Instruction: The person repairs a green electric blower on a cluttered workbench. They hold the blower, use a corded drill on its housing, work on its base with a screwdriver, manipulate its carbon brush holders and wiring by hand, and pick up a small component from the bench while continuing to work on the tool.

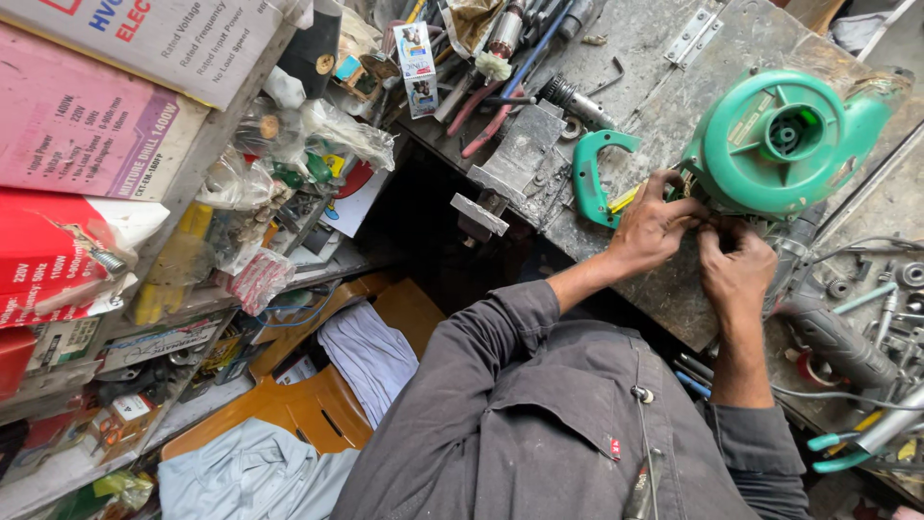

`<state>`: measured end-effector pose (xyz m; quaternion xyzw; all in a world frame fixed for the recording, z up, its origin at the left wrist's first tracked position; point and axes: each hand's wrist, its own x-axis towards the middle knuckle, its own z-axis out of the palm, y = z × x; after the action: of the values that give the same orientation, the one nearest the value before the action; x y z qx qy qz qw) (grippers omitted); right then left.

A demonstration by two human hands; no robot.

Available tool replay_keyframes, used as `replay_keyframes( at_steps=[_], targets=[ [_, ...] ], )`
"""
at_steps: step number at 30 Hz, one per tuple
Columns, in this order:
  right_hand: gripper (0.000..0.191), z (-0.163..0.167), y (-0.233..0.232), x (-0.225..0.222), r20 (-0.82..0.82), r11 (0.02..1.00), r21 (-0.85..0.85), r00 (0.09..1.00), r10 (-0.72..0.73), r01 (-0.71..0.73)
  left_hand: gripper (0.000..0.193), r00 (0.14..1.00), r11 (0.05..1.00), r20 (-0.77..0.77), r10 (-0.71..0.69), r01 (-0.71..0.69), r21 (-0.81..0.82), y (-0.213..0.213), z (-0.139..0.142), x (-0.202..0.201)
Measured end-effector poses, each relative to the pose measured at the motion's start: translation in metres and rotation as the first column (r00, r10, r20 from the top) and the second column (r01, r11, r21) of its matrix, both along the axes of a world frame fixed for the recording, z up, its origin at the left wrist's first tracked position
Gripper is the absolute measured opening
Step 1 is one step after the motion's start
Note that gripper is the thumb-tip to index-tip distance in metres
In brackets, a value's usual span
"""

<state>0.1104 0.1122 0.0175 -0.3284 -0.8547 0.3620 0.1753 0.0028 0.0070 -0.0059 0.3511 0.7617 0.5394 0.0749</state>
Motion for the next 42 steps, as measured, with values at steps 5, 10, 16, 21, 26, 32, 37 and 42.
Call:
replay_keyframes(
  at_steps=[5,10,16,21,26,32,37,42],
  targets=[
    [0.024,0.003,-0.004,0.0,0.038,0.994,0.105,0.999,-0.005,0.001,0.012,1.0,1.0,-0.013,-0.018,0.018,0.011,-0.001,-0.001,-0.002],
    [0.021,0.003,-0.009,-0.001,0.041,0.989,0.15,0.999,-0.019,0.013,0.012,1.0,1.0,-0.003,-0.005,0.005,0.024,0.001,-0.001,0.002],
    [0.02,0.005,-0.014,-0.002,-0.099,0.994,0.106,0.995,0.006,0.004,0.015,0.999,0.999,0.032,0.018,-0.019,0.039,0.002,-0.004,0.001],
    [0.019,0.006,-0.017,-0.004,-0.118,0.996,0.072,0.992,-0.047,0.056,0.016,0.999,0.996,0.054,0.008,-0.013,0.086,0.003,-0.006,0.002],
    [0.019,0.002,-0.012,-0.008,-0.065,0.993,0.096,0.996,-0.068,0.074,0.016,0.998,0.999,0.061,-0.017,0.014,0.05,0.001,-0.009,0.001],
    [0.017,0.003,-0.009,-0.006,-0.103,0.996,0.059,0.993,-0.065,0.071,0.012,0.996,1.0,0.092,0.016,-0.019,0.024,0.003,-0.011,0.006],
    [0.014,0.005,-0.009,-0.001,-0.185,0.999,0.017,0.982,-0.024,0.028,0.014,0.992,1.0,0.125,0.02,-0.021,0.005,0.005,-0.011,0.009],
    [0.014,0.005,-0.01,0.001,-0.192,0.999,-0.048,0.981,-0.032,0.023,0.023,0.999,0.999,0.026,-0.029,0.03,-0.022,-0.008,0.01,0.003]
  ],
)
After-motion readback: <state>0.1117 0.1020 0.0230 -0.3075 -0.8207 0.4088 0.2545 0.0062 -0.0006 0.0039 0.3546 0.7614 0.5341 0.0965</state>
